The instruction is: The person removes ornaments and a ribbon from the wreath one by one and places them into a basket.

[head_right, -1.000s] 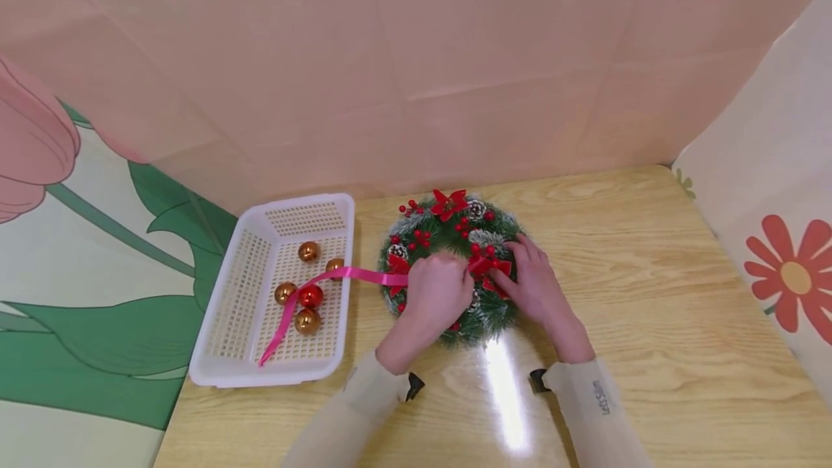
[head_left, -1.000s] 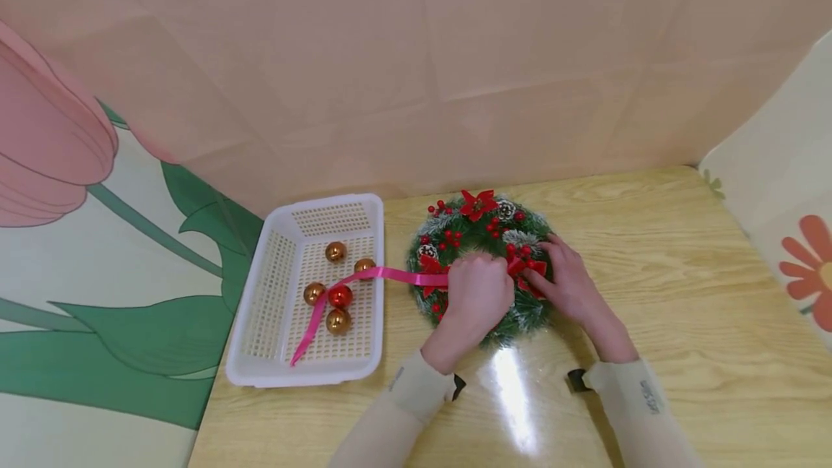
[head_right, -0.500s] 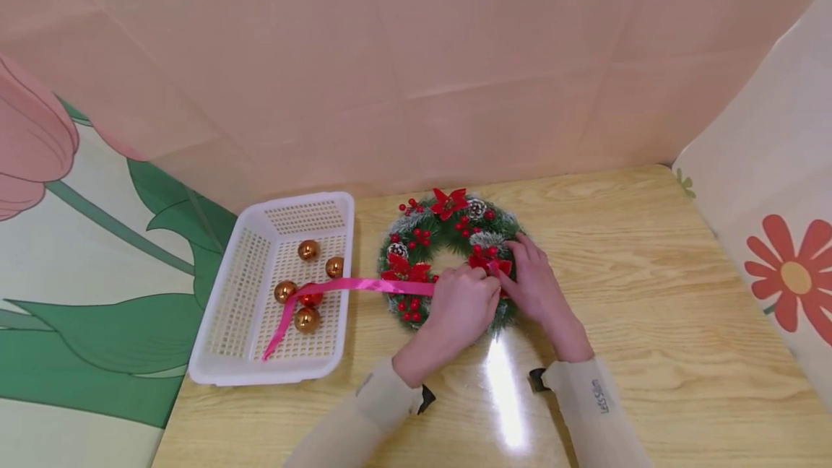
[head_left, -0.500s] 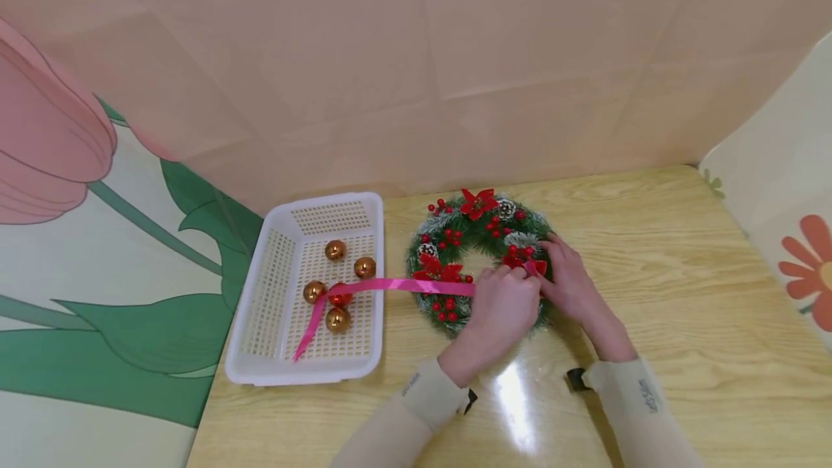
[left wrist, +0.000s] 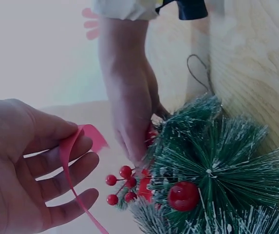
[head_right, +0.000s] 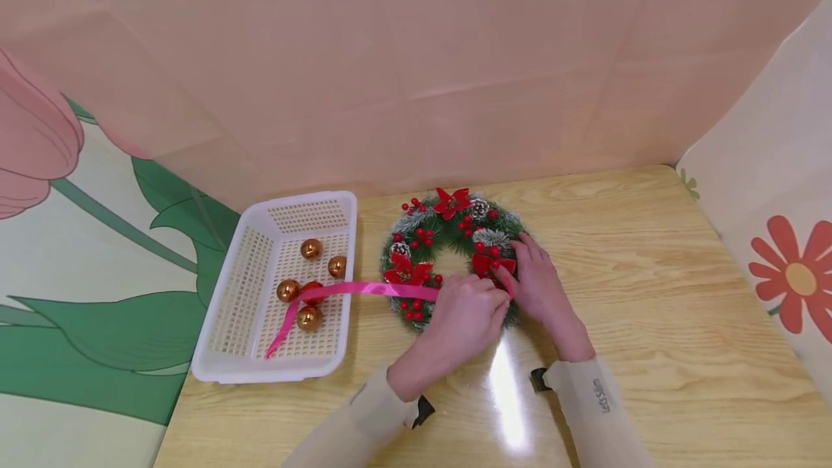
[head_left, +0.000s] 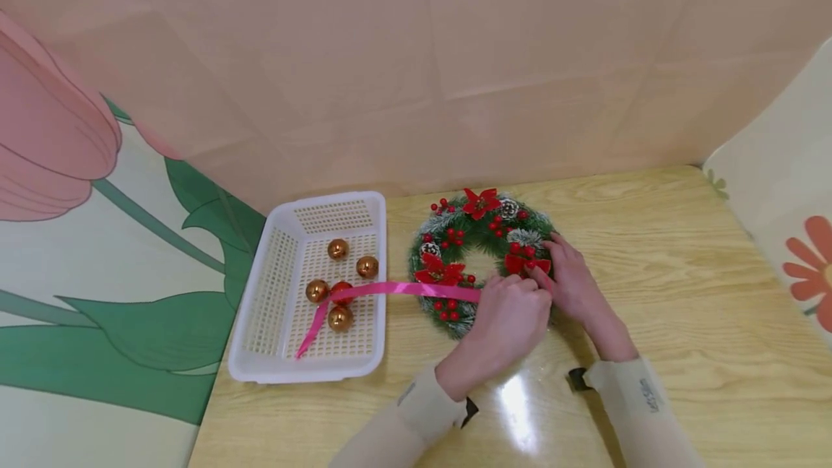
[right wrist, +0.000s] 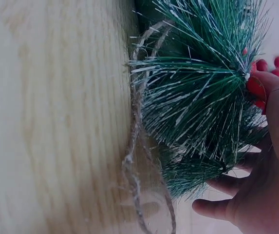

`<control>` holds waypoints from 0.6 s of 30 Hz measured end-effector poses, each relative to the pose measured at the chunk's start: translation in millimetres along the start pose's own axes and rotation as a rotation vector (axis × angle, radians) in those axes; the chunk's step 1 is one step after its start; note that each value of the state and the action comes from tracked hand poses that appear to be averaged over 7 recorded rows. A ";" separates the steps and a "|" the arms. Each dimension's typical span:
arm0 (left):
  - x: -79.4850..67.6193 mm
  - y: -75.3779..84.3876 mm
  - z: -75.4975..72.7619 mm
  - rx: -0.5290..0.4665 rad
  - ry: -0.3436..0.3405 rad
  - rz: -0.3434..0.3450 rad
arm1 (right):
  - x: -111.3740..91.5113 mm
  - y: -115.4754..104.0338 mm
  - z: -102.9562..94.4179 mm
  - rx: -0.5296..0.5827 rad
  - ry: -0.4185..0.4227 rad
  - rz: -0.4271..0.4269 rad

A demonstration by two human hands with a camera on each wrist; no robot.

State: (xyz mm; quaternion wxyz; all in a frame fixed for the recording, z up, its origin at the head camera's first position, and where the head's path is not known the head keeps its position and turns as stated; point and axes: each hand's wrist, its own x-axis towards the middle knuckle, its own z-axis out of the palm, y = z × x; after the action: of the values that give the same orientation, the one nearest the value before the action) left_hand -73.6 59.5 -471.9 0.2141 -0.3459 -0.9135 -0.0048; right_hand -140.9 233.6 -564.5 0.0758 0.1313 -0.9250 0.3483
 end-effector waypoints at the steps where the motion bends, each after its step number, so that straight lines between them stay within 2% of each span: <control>1: -0.8 -0.5 -2.2 -0.004 0.009 0.001 | 0.3 -0.1 0.3 -0.008 0.003 -0.003; 8: -7.8 -13.0 -21.9 -0.052 0.088 -0.049 | -0.2 0.1 -0.1 0.003 -0.001 -0.014; 15: -15.0 -30.0 -52.6 -0.089 0.180 -0.084 | -0.1 1.3 -1.1 0.014 -0.007 -0.014; 18: -17.1 -35.3 -65.8 -0.141 0.221 -0.098 | -0.4 0.3 -1.3 0.012 0.003 -0.009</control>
State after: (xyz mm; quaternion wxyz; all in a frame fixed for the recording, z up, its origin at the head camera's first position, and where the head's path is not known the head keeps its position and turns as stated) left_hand -59.0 11.6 -413.9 0.2881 -0.3125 -0.8975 -0.1177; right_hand -140.5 234.8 -563.8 0.0779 0.1356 -0.9221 0.3538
